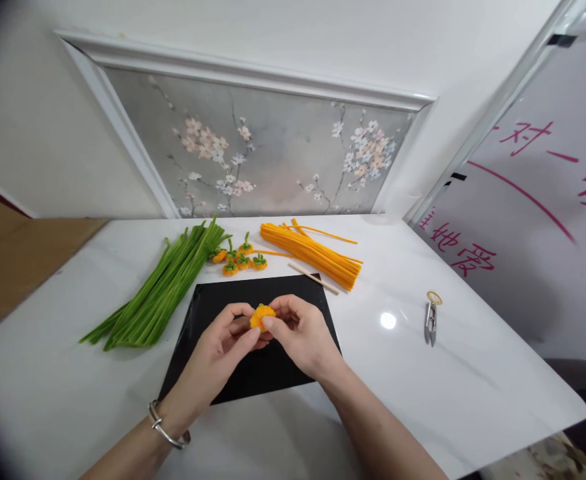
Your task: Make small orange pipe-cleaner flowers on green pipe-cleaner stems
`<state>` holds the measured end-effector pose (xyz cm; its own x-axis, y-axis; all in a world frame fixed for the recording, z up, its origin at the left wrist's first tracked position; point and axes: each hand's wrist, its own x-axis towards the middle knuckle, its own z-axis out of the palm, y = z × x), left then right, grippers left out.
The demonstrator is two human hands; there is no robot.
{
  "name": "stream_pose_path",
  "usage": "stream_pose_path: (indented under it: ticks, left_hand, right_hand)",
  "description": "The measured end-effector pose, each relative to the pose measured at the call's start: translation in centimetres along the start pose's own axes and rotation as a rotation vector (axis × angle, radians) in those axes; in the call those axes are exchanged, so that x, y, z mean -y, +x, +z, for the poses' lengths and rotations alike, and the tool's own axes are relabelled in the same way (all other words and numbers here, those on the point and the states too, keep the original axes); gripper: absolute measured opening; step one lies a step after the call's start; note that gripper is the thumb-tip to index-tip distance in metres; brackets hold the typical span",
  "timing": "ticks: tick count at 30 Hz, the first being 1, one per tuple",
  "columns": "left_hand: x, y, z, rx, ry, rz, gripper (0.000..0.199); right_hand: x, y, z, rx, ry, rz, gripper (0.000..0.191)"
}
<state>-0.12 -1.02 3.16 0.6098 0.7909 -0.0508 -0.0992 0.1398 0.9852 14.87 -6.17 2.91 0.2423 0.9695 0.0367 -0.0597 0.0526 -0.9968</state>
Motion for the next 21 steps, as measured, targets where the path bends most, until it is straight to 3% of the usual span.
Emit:
stream_pose_path:
  ticks: [10,21]
  left_hand:
    - [0.3,0.7,-0.6,-0.129,0.182,0.014,0.02]
    - [0.4,0.3,-0.5,-0.147,0.113,-0.004,0.023]
  right_hand:
    - [-0.7,-0.3,0.5,-0.105,-0.324,-0.118,0.012]
    - [-0.7,-0.5,1.1,-0.142,-0.256,-0.133,0.012]
